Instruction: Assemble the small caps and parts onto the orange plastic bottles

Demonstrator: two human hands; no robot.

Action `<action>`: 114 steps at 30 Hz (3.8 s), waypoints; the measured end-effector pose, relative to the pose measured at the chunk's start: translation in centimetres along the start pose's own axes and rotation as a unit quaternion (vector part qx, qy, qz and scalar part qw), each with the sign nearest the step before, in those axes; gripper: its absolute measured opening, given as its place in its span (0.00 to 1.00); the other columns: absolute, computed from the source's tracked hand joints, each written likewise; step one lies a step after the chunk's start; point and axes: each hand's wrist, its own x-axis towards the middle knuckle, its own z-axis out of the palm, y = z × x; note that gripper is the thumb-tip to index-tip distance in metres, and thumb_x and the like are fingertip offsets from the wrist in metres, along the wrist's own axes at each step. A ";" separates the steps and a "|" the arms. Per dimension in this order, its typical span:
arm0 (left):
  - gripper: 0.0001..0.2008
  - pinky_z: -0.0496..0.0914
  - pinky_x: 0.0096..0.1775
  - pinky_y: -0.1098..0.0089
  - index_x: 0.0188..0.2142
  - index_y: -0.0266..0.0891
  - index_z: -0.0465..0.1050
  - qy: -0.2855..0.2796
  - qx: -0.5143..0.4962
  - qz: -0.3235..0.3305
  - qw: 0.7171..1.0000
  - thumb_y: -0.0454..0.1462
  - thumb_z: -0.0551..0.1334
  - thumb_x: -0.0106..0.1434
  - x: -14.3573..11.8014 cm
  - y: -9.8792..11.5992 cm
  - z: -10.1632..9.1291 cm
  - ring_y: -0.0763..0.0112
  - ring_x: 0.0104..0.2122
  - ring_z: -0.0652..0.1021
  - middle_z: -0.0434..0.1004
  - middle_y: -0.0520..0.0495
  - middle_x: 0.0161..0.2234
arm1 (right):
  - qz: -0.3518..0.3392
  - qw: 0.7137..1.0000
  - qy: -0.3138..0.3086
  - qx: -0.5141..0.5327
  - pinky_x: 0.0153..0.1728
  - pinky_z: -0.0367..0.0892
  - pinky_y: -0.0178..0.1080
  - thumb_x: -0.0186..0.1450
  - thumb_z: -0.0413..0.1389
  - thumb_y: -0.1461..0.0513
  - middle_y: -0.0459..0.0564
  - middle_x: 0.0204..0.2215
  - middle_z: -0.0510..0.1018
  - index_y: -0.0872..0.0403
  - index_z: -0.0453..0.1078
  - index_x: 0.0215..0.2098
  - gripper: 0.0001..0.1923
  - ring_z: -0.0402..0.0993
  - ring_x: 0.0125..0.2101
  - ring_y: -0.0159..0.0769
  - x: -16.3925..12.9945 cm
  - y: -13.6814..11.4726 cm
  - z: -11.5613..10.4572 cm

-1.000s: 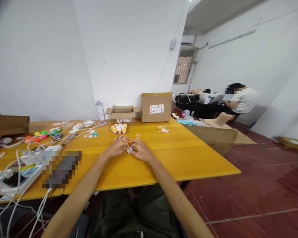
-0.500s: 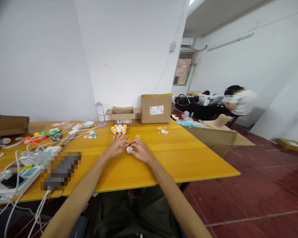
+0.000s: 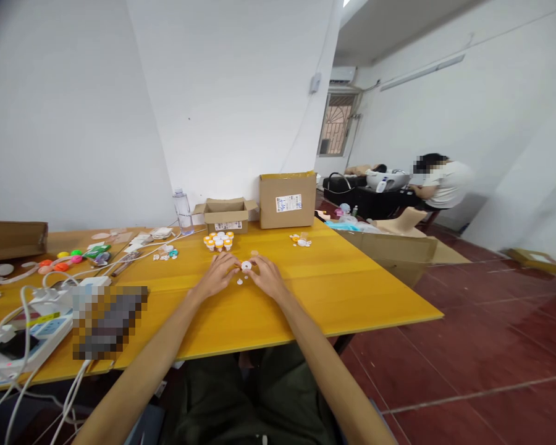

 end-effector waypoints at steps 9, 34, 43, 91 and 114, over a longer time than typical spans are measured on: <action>0.17 0.63 0.50 0.61 0.51 0.48 0.76 -0.035 0.031 0.028 0.998 0.34 0.52 0.70 0.1 -0.2 0.0 0.61 0.46 0.70 0.73 0.44 0.45 | -0.005 0.999 -0.034 0.016 0.40 0.72 0.39 0.66 0.59 0.57 0.49 0.35 0.83 0.50 0.73 0.39 0.06 0.80 0.37 0.39 -0.1 -0.9 -0.2; 0.05 0.66 0.50 0.63 0.34 0.41 0.72 -0.042 -0.079 0.012 0.996 0.31 0.59 0.65 0.2 -0.4 0.1 0.65 0.45 0.73 0.72 0.46 0.42 | -0.060 0.994 -0.063 -0.059 0.43 0.72 0.43 0.68 0.56 0.55 0.52 0.40 0.81 0.48 0.72 0.42 0.07 0.78 0.41 0.43 -0.6 0.0 -0.1; 0.04 0.69 0.45 0.66 0.32 0.40 0.71 -0.005 -0.150 -0.039 0.988 0.31 0.59 0.63 0.6 -0.6 0.2 0.67 0.39 0.75 0.75 0.48 0.36 | -0.040 0.997 -0.029 -0.053 0.44 0.72 0.44 0.68 0.56 0.55 0.52 0.39 0.81 0.47 0.73 0.42 0.08 0.78 0.41 0.43 -0.4 -0.2 -0.3; 0.08 0.68 0.36 0.71 0.35 0.38 0.78 0.009 -0.337 -0.152 0.929 0.38 0.67 0.56 1.2 -0.9 0.5 0.69 0.32 0.76 0.79 0.48 0.31 | -0.130 0.990 0.009 -0.053 0.49 0.70 0.49 0.70 0.54 0.55 0.54 0.42 0.78 0.48 0.72 0.41 0.07 0.75 0.46 0.45 -0.1 -1.0 -0.4; 0.17 0.68 0.38 0.69 0.37 0.37 0.82 -0.033 -0.348 -0.124 0.929 0.48 0.64 0.60 1.1 -1.1 0.4 0.66 0.35 0.77 0.83 0.45 0.37 | -0.144 0.989 0.023 0.002 0.43 0.71 0.43 0.71 0.53 0.54 0.51 0.37 0.78 0.48 0.73 0.36 0.10 0.75 0.40 0.41 0.1 -1.3 -0.8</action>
